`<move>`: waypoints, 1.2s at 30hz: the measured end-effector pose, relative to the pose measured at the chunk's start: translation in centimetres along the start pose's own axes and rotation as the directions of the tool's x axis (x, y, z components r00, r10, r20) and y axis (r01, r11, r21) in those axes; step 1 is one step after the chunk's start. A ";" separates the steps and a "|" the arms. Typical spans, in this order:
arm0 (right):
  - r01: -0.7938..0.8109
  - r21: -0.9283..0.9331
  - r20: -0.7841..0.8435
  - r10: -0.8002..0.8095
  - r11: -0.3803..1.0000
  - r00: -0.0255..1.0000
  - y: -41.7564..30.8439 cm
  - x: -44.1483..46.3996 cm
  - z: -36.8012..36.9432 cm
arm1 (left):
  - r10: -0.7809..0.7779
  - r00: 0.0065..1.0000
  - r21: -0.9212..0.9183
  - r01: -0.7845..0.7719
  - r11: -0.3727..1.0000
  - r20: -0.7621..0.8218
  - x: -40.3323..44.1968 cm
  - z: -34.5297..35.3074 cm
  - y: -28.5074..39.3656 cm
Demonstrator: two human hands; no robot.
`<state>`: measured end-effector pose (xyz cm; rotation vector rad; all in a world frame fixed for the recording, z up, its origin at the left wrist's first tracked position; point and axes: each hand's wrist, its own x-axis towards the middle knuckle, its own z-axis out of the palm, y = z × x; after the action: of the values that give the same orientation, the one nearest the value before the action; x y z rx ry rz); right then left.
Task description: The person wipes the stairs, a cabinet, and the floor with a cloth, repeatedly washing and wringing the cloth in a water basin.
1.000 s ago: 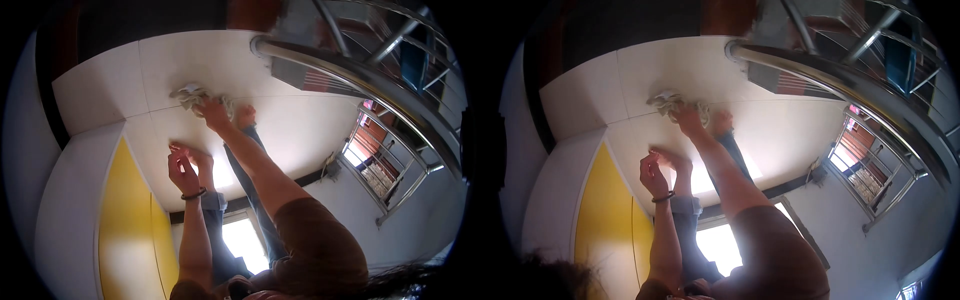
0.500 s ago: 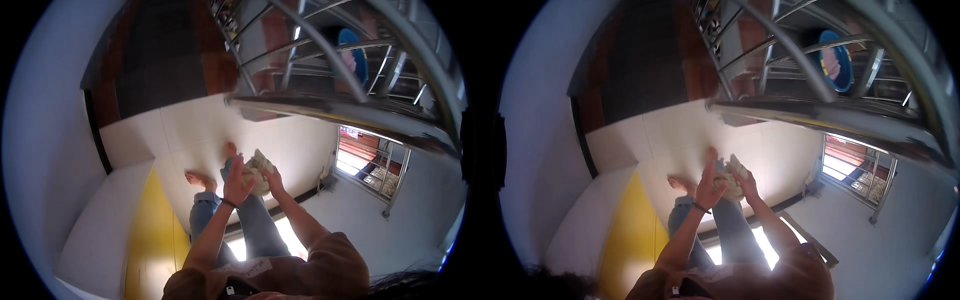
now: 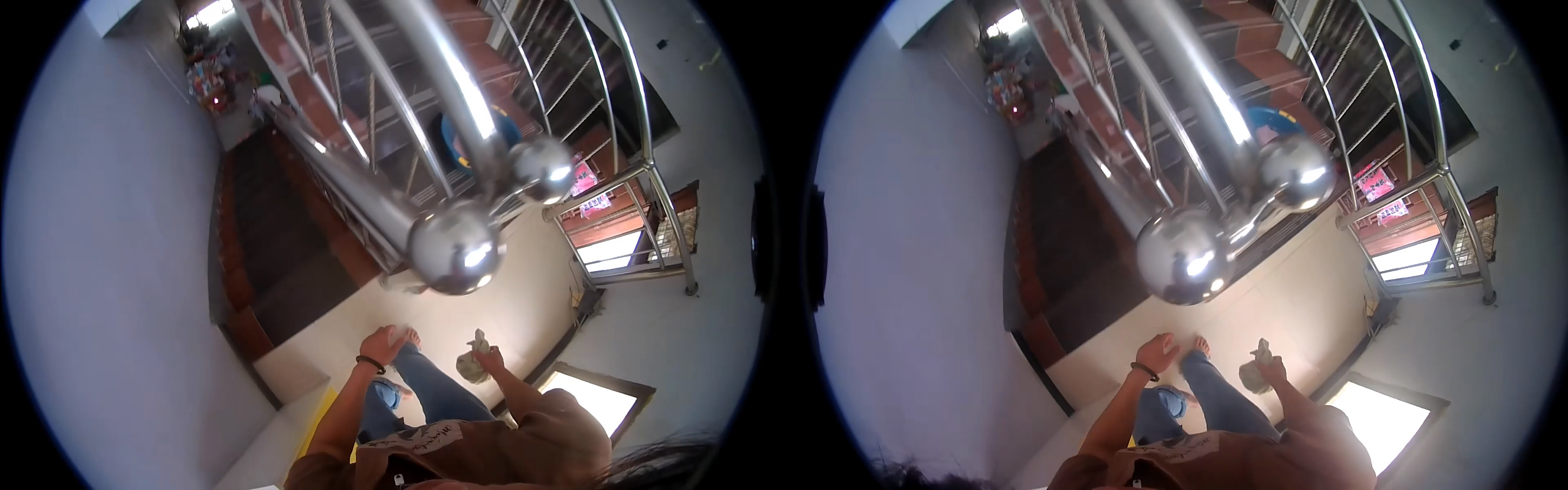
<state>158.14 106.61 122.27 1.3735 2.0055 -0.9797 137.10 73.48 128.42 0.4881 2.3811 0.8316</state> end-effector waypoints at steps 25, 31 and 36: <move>-0.203 0.630 -0.279 0.462 0.750 0.842 -2.0 -9.8 3.6 | 0.049 0.858 0.101 -0.116 0.988 0.511 14.5 -13.2 3.4; -0.092 0.799 -0.335 0.568 0.594 0.752 1.8 -11.8 6.2 | -0.074 0.866 0.281 -0.078 0.957 0.494 15.8 -12.2 1.5; -0.161 0.835 -0.266 0.641 0.527 0.720 6.7 -13.4 6.0 | -0.233 0.960 0.193 0.201 0.960 0.157 15.4 -9.8 6.5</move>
<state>169.27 95.82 126.74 2.7636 1.3968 -1.3790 120.06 81.62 133.07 0.3440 2.2992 0.4621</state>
